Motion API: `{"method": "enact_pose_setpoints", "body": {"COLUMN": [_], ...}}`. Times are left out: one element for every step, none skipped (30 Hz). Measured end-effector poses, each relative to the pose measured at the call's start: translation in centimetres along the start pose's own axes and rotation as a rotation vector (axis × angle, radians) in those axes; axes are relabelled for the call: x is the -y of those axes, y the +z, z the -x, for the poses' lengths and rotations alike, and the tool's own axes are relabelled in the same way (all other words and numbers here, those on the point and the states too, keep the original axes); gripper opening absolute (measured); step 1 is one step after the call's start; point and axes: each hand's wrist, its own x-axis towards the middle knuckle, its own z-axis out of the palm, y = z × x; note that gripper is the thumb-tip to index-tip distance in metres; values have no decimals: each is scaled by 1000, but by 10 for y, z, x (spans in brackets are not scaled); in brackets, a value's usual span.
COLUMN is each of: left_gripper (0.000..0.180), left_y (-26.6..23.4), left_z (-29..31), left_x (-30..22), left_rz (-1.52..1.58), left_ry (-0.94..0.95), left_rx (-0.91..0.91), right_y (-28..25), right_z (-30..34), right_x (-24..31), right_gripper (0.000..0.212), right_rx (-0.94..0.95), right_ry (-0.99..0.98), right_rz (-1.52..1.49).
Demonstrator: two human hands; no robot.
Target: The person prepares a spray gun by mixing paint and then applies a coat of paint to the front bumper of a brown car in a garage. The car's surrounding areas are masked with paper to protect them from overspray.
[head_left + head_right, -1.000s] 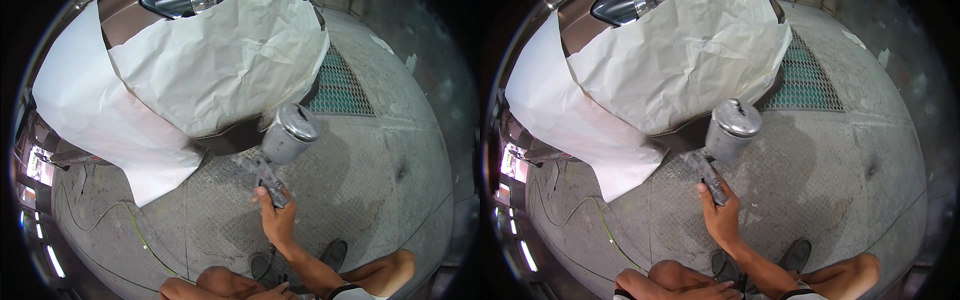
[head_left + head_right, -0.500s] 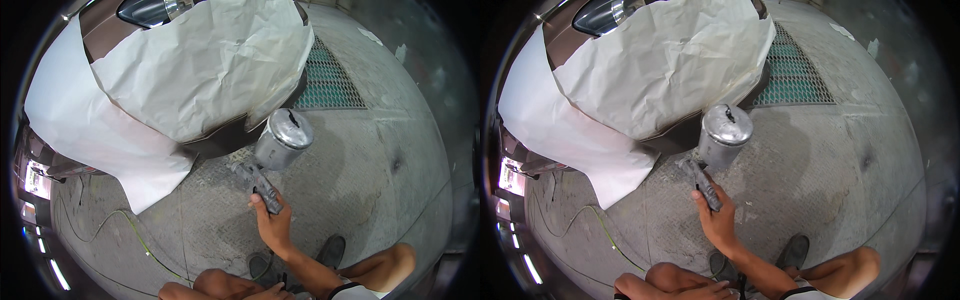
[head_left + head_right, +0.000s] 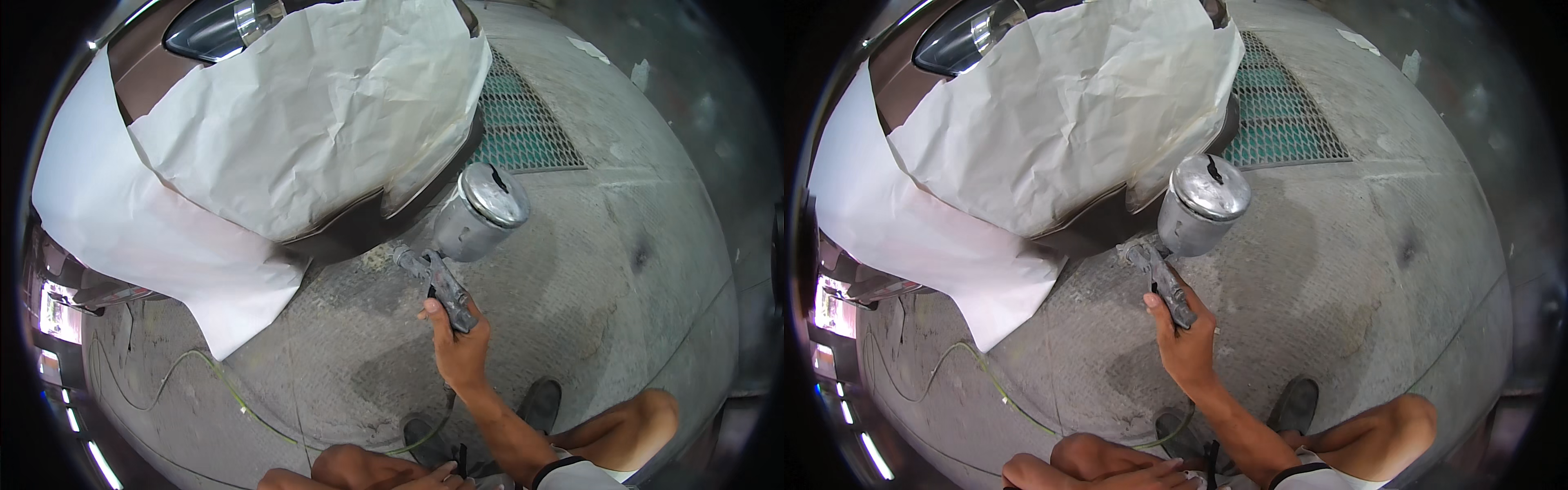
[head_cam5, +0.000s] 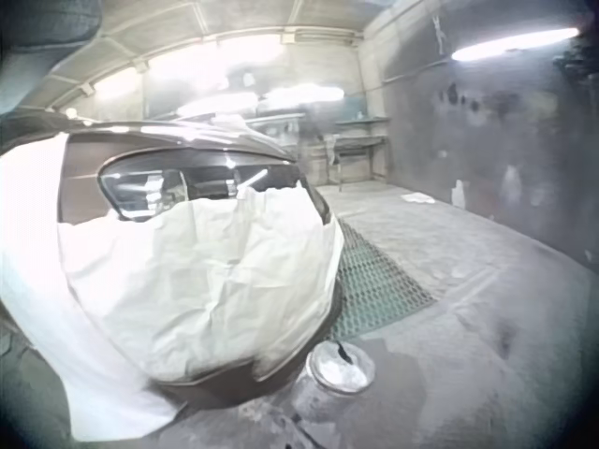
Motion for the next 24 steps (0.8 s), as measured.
{"method": "enact_pose_setpoints", "body": {"left_gripper": [43, 43, 42, 42, 42, 42, 41, 41, 41, 41, 40, 40, 40, 40, 40, 40, 40, 40, 41, 41, 42, 43, 44, 44], "left_y": [2, 4, 4, 3, 3, 3, 3, 3, 2, 0, -1, 3, 9, 13, 13, 11, 11, 14, 17, 20, 18, 13, 10, 11], "left_z": [0, 0, 0, 0, -1, 0, 0, 0, -1, -3, -4, -4, -3, -3, -4, -5, -5, -4, -3, -1, -1, 1, 2, 4], "left_x": [0, 0, -1, -2, -2, -3, -3, -3, -3, -4, -5, -3, 0, 0, 0, 1, 1, 2, 4, 4, 4, 4, 3, 1], "left_rz": [-20, -40, -42, -43, -43, -47, -51, -55, -59, -63, -67, -77, -87, -97, -75, -54, -33, -45, -57, -70, -79, -88, -98, -145], "left_ry": [-8, -17, -23, -29, -36, -35, -34, -33, -44, -56, -68, -50, -32, -18, -26, -34, -41, -22, -3, 16, 22, 28, 34, 34], "left_rx": [9, 16, 21, 24, 26, 28, 28, 27, 26, 23, 19, 15, 10, 1, -9, -21, -32, -30, -28, -25, -30, -34, -36, -44], "right_y": [-1, -2, -5, -11, -15, -17, -18, -19, -21, -21, -20, -20, -19, -16, -16, -20, -21, -19, -17, -13, -11, -8, -5, -4], "right_z": [-3, -7, -11, -15, -19, -23, -26, -28, -30, -33, -34, -33, -32, -31, -29, -25, -21, -17, -14, -11, -9, -6, -4, -1], "right_x": [3, 5, 4, 3, 3, 3, 4, 5, 2, 2, 1, 1, 3, 8, 7, 6, 6, 7, 9, 10, 8, 4, 1, -4], "right_gripper": [29, 29, 29, 30, 30, 30, 29, 29, 29, 28, 27, 28, 28, 29, 29, 29, 29, 30, 30, 30, 30, 31, 31, 30], "right_rx": [7, 14, 2, -9, -18, -70, -120, -169, -178, -186, -193, -184, -175, -160, -102, -42, 18, 7, -4, -15, -43, -73, -103, -63], "right_ry": [46, 92, 111, 131, 150, 125, 101, 75, 39, 3, -35, -11, 13, 39, 40, 42, 43, 53, 64, 75, 72, 68, 65, 95], "right_rz": [-20, -39, -24, -8, 9, 4, -1, -6, 8, 22, 36, 27, 18, 10, 24, 39, 53, 37, 20, 3, 31, 58, 84, 106]}}
